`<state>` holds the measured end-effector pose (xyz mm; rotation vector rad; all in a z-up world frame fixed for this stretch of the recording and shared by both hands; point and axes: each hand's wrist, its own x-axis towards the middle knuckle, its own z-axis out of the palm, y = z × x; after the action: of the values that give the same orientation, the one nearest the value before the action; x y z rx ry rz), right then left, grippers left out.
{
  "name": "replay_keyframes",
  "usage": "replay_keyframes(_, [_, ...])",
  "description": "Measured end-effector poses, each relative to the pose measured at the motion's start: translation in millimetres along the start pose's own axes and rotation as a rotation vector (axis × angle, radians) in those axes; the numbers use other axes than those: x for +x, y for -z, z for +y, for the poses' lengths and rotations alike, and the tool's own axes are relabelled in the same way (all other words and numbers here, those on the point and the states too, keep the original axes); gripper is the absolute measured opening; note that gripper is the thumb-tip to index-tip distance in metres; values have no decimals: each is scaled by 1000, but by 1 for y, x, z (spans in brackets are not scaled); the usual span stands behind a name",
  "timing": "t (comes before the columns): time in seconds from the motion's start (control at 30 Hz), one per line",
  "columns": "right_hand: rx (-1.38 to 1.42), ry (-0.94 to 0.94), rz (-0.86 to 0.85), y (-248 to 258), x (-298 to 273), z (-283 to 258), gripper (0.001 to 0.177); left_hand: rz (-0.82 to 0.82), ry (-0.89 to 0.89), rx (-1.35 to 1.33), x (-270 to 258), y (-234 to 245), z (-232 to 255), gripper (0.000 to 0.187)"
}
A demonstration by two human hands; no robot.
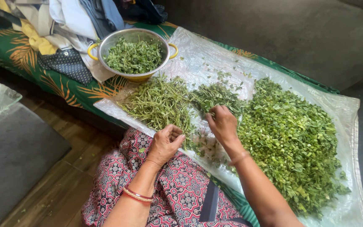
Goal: The person sits on the floor and repeatedly plucks small leaves from green stems by hand. The leaves are placed into a growing pile on a white sheet, while the bare stems are set aside in a separate pile.
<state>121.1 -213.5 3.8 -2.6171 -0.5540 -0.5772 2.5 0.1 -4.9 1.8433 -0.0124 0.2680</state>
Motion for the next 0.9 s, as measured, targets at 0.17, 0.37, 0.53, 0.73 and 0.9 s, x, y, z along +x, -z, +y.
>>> replay_keyframes(0.17, [-61, -146, -77, 5, 34, -10, 21, 14, 27, -80, -2, 5, 2, 19])
replay_keyframes(0.37, [544, -214, 231, 59, -22, -1, 21, -18, 56, -156, 0, 4, 0, 17])
replay_keyframes(0.53, [1074, -313, 257, 70, -44, 7, 27, -40, 79, -137, 2, 3, 0, 19])
replay_keyframes(0.73, [-130, -322, -42, 53, -52, 18, 27, -60, -91, 170, -4, 2, -2, 29])
replay_keyframes(0.9, [76, -28, 159, 38, -55, -6, 29, -216, -222, 301, 6, -28, 7, 32])
